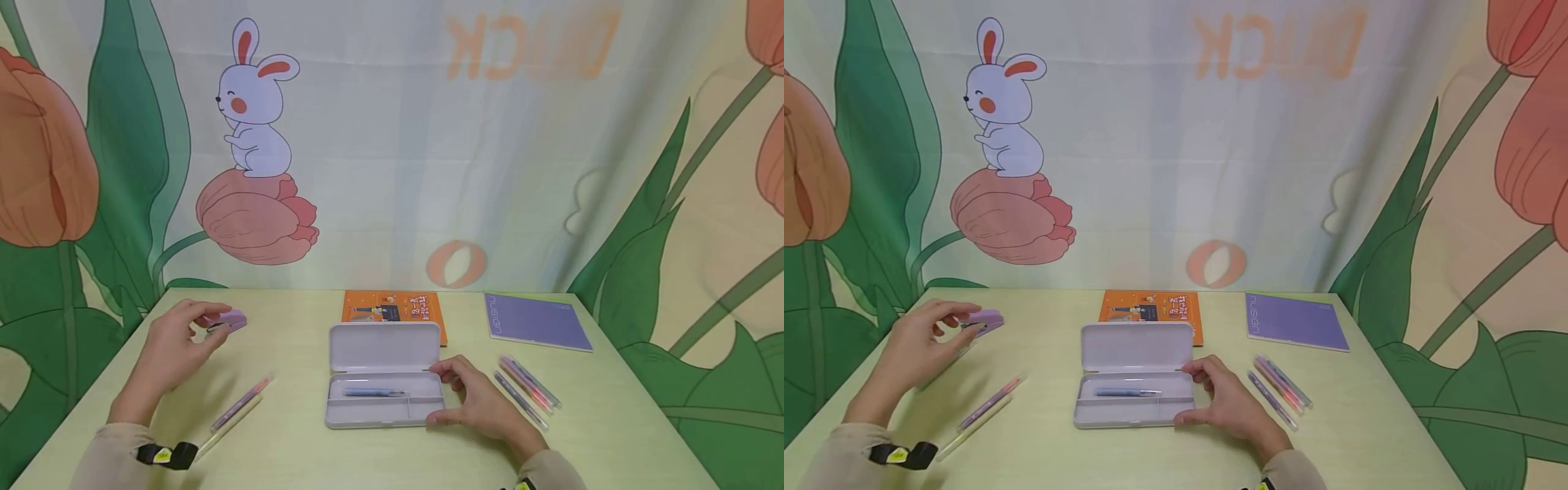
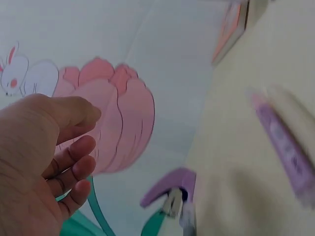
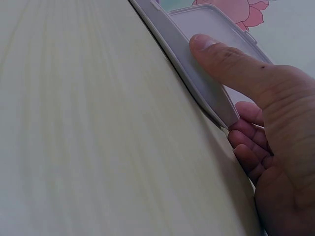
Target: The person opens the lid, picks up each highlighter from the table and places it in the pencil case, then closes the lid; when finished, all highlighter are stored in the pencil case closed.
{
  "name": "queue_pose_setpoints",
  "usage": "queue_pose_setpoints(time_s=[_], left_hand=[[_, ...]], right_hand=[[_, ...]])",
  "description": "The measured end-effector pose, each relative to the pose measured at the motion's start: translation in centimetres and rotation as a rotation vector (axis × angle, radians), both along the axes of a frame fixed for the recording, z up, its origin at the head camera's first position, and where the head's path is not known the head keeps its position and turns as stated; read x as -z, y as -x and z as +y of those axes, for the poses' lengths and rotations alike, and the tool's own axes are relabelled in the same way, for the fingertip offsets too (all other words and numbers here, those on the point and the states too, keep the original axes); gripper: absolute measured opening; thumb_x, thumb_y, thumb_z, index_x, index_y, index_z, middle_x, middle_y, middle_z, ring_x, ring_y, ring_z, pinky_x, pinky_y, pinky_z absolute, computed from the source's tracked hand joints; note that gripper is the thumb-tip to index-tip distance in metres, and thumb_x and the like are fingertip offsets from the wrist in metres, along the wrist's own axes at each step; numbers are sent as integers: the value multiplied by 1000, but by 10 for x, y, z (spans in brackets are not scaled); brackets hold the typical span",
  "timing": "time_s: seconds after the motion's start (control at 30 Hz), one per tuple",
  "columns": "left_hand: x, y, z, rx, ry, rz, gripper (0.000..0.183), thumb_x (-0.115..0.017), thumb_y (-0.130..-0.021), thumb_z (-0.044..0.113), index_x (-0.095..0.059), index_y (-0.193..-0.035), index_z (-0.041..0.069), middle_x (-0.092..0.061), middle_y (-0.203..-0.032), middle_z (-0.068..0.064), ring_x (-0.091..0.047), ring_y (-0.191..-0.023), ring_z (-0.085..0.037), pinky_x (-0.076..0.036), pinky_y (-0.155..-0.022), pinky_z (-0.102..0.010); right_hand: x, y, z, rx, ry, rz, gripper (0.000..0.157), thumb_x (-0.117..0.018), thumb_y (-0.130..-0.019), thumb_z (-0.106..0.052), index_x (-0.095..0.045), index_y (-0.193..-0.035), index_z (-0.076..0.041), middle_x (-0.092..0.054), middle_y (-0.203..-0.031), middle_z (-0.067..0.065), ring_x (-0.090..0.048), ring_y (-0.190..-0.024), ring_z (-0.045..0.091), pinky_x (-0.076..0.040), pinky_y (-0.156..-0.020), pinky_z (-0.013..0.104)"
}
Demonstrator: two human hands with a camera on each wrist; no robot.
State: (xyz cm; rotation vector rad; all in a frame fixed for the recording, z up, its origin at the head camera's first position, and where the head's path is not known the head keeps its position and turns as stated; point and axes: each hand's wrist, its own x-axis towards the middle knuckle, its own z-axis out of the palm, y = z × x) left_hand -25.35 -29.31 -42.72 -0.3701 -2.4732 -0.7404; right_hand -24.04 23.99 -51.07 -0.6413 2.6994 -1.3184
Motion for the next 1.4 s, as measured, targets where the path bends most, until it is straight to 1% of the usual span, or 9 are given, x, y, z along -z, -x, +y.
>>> queue_pose_setpoints(time_s=[0.13, 0.37, 0.57, 0.67, 0.77, 0.9, 1.1, 1.2, 1.4], left_hand=[[10, -1, -21, -41, 8, -34, 39, -91, -92, 20, -79, -128, 8, -73, -108, -11, -66, -96, -29, -51, -72, -32], [35, -1, -48, -117, 27, -218, 45, -88, -97, 32, -77, -130, 3, -74, -113, -20, -66, -99, -35, -50, -76, -42], [54, 3, -66, -105, 44, -321, 46, -87, -98, 33, -78, -130, 1, -76, -114, -19, -69, -99, -34, -54, -78, -43], [59, 4, -70, -94, 49, -372, 47, -88, -97, 33, -78, -128, -1, -76, -111, -18, -69, -97, -32, -55, -79, -43], [62, 5, -70, -97, 44, -417, 45, -89, -96, 32, -78, -124, -2, -76, -107, -13, -66, -94, -27, -53, -77, -40], [66, 5, -69, -110, 41, -432, 37, -87, -96, 26, -79, -119, -1, -73, -101, -7, -60, -90, -22, -49, -75, -37], [67, 6, -68, -115, 37, -410, 23, -79, -98, 12, -79, -117, -1, -70, -97, -7, -58, -87, -22, -47, -73, -38], [69, 6, -67, -115, 41, -408, 21, -76, -98, 8, -78, -117, -1, -69, -96, -8, -57, -86, -23, -47, -73, -38], [68, 7, -66, -113, 53, -393, 19, -75, -100, 5, -78, -118, -2, -68, -95, -9, -56, -86, -23, -45, -72, -38]], right_hand=[[-1, 0, 0, 0, -6, 1, 83, -104, -75, -42, -64, -144, -19, -62, -129, -5, -57, -119, 19, -50, -105, 29], [-2, 0, -1, 2, 0, -6, 83, -105, -75, -42, -64, -143, -19, -62, -128, -4, -57, -118, 19, -49, -105, 29], [-3, 0, 0, -6, 4, 4, 84, -105, -75, -41, -64, -144, -17, -62, -129, -3, -57, -118, 20, -50, -105, 29], [-2, 0, 0, -5, 0, 4, 84, -104, -75, -42, -64, -144, -17, -62, -130, -3, -57, -119, 19, -50, -106, 29], [-2, 0, 1, -7, 0, 7, 84, -104, -76, -43, -63, -144, -17, -62, -129, -4, -57, -119, 19, -50, -106, 29], [-2, 0, 1, -4, 3, 6, 84, -104, -75, -43, -64, -144, -18, -62, -128, -4, -57, -118, 20, -50, -106, 29], [-1, -1, 1, -2, 5, 0, 83, -104, -76, -43, -64, -144, -18, -63, -129, -3, -57, -119, 20, -49, -106, 30], [-1, -1, 1, 2, 5, -1, 83, -104, -75, -43, -64, -143, -19, -63, -129, -3, -57, -119, 20, -49, -106, 30], [0, 0, 1, 9, -7, 5, 83, -104, -75, -44, -64, -143, -20, -63, -128, -4, -58, -118, 19, -50, -106, 31]])
